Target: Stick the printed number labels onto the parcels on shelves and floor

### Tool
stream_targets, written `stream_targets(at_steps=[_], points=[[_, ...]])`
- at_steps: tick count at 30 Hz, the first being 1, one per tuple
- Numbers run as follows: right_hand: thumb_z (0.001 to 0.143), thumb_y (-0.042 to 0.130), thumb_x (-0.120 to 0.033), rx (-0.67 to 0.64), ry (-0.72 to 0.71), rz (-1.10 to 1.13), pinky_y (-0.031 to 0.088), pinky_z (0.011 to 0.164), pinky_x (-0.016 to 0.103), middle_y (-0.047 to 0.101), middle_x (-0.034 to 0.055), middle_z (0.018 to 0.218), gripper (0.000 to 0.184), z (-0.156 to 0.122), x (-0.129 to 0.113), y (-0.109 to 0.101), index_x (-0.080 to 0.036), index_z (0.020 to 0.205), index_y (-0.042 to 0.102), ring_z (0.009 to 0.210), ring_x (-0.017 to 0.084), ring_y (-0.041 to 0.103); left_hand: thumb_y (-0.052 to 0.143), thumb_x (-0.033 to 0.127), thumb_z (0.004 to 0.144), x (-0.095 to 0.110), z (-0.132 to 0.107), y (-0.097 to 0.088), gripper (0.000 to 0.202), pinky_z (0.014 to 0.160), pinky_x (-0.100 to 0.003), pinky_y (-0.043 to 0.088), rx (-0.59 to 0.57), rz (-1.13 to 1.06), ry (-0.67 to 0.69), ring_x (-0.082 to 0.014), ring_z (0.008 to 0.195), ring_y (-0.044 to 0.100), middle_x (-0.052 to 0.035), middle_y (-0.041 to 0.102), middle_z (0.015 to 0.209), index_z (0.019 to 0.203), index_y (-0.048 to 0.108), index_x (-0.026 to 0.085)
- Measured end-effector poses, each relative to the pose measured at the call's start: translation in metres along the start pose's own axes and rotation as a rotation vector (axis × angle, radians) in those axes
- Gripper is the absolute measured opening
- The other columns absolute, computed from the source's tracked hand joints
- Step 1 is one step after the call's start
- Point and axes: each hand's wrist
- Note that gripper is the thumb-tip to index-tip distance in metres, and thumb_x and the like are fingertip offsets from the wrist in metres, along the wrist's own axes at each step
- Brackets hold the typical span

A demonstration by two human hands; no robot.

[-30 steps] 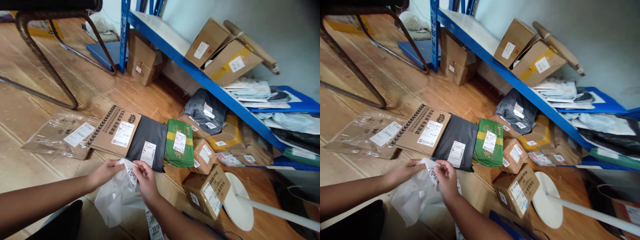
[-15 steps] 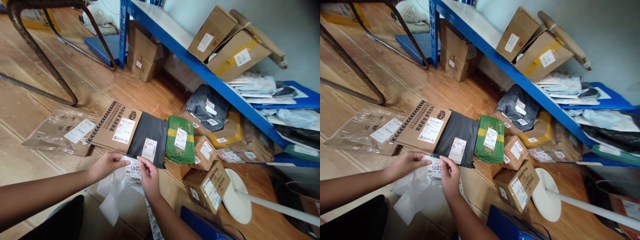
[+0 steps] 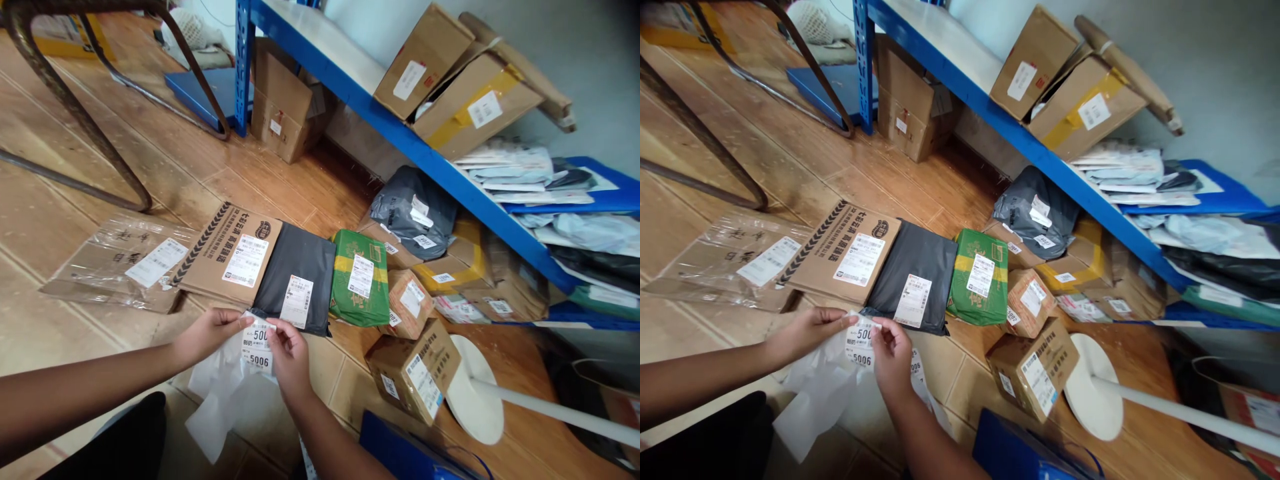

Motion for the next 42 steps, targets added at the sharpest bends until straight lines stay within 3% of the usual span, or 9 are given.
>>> stream_targets(at_steps=[4, 10, 13, 16, 20, 27, 32, 37, 42], points=[[0.066, 0.070, -0.034, 0.045, -0.025, -0.039, 0.046, 0.064, 0.026, 0.065, 0.0032, 0.077, 0.021, -0.006, 0.022, 0.004, -0.017, 0.079, 0.069, 0.073, 0.016, 0.058, 0.065, 0.053, 0.066, -0.018, -0.003, 0.011, 0.041, 0.079, -0.027, 0.048, -0.078, 0.005, -0.003, -0.0212, 0.086, 0.062, -0.0018, 0.072, 0.088, 0.085, 0.067, 0.018], [0.061, 0.074, -0.027, 0.031, 0.056, 0.083, 0.047, 0.064, 0.027, 0.066, 0.0006, 0.066, 0.015, -0.018, 0.046, 0.013, -0.017, 0.072, 0.068, 0.063, 0.014, 0.058, 0.045, 0.066, 0.068, -0.052, -0.005, 0.021, 0.048, 0.059, -0.026, 0.039, 0.030, 0.208, -0.154, -0.0167, 0.060, 0.051, 0.0010, 0.055, 0.057, 0.059, 0.053, 0.019], [0.052, 0.079, -0.023, 0.037, 0.159, 0.172, 0.048, 0.061, 0.026, 0.067, -0.0006, 0.064, 0.026, -0.021, 0.057, 0.020, -0.017, 0.075, 0.070, 0.060, 0.014, 0.058, 0.043, 0.065, 0.069, -0.059, -0.006, 0.021, 0.047, 0.059, -0.026, 0.037, 0.072, 0.242, -0.174, -0.0164, 0.059, 0.049, 0.0014, 0.052, 0.054, 0.055, 0.050, 0.020], [0.051, 0.078, -0.024, 0.051, 0.227, 0.149, 0.047, 0.056, 0.027, 0.067, 0.0004, 0.060, 0.020, -0.018, 0.062, 0.023, -0.017, 0.068, 0.071, 0.054, 0.014, 0.057, 0.047, 0.065, 0.069, -0.062, -0.008, 0.019, 0.048, 0.059, -0.026, 0.040, 0.055, 0.162, -0.206, -0.0184, 0.062, 0.054, 0.0000, 0.058, 0.058, 0.060, 0.056, 0.019], [0.056, 0.074, -0.025, 0.131, 0.148, 0.027, 0.049, 0.063, 0.029, 0.070, 0.0029, 0.063, 0.013, -0.010, 0.060, 0.018, -0.017, 0.066, 0.072, 0.061, 0.017, 0.061, 0.062, 0.059, 0.063, -0.067, -0.010, 0.017, 0.047, 0.067, -0.026, 0.045, -0.067, 0.018, -0.171, -0.0213, 0.076, 0.061, -0.0028, 0.071, 0.079, 0.083, 0.065, 0.017], [0.067, 0.064, -0.024, 0.070, -0.029, -0.176, 0.047, 0.059, 0.026, 0.067, 0.0026, 0.065, 0.008, -0.005, 0.075, 0.012, -0.017, 0.067, 0.068, 0.061, 0.016, 0.060, 0.053, 0.067, 0.056, -0.082, 0.002, 0.018, 0.055, 0.058, -0.027, 0.044, -0.055, 0.188, -0.347, -0.0230, 0.068, 0.063, -0.0056, 0.070, 0.069, 0.073, 0.063, 0.016], [0.075, 0.058, -0.033, 0.340, -0.227, -0.305, 0.048, 0.057, 0.025, 0.067, 0.0041, 0.071, 0.018, 0.014, 0.095, -0.017, -0.018, 0.070, 0.066, 0.064, 0.017, 0.061, 0.065, 0.044, 0.050, -0.076, -0.004, 0.012, 0.038, 0.072, -0.033, 0.047, -0.185, 0.398, -0.355, -0.0306, 0.084, 0.066, -0.0092, 0.074, 0.083, 0.075, 0.069, 0.016], [0.070, 0.064, -0.044, 0.577, -0.252, -0.330, 0.047, 0.057, 0.028, 0.062, 0.0039, 0.068, 0.027, 0.034, 0.109, -0.052, -0.018, 0.067, 0.062, 0.061, 0.018, 0.057, 0.061, 0.044, 0.064, -0.072, -0.023, 0.007, 0.031, 0.074, -0.035, 0.045, -0.310, 0.724, -0.225, -0.0294, 0.084, 0.065, -0.0088, 0.073, 0.087, 0.077, 0.073, 0.019], [0.074, 0.064, -0.043, 0.750, -0.223, -0.288, 0.046, 0.063, 0.032, 0.060, 0.0050, 0.077, 0.025, 0.040, 0.111, -0.051, -0.020, 0.078, 0.058, 0.066, 0.019, 0.055, 0.063, 0.044, 0.063, -0.073, -0.029, 0.007, 0.029, 0.067, -0.032, 0.043, -0.351, 0.678, -0.193, -0.0291, 0.079, 0.064, -0.0069, 0.072, 0.079, 0.074, 0.073, 0.019]])
Point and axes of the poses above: each hand's wrist, its own z-axis towards the middle knuckle, its own y-axis out of the palm, x = y × z
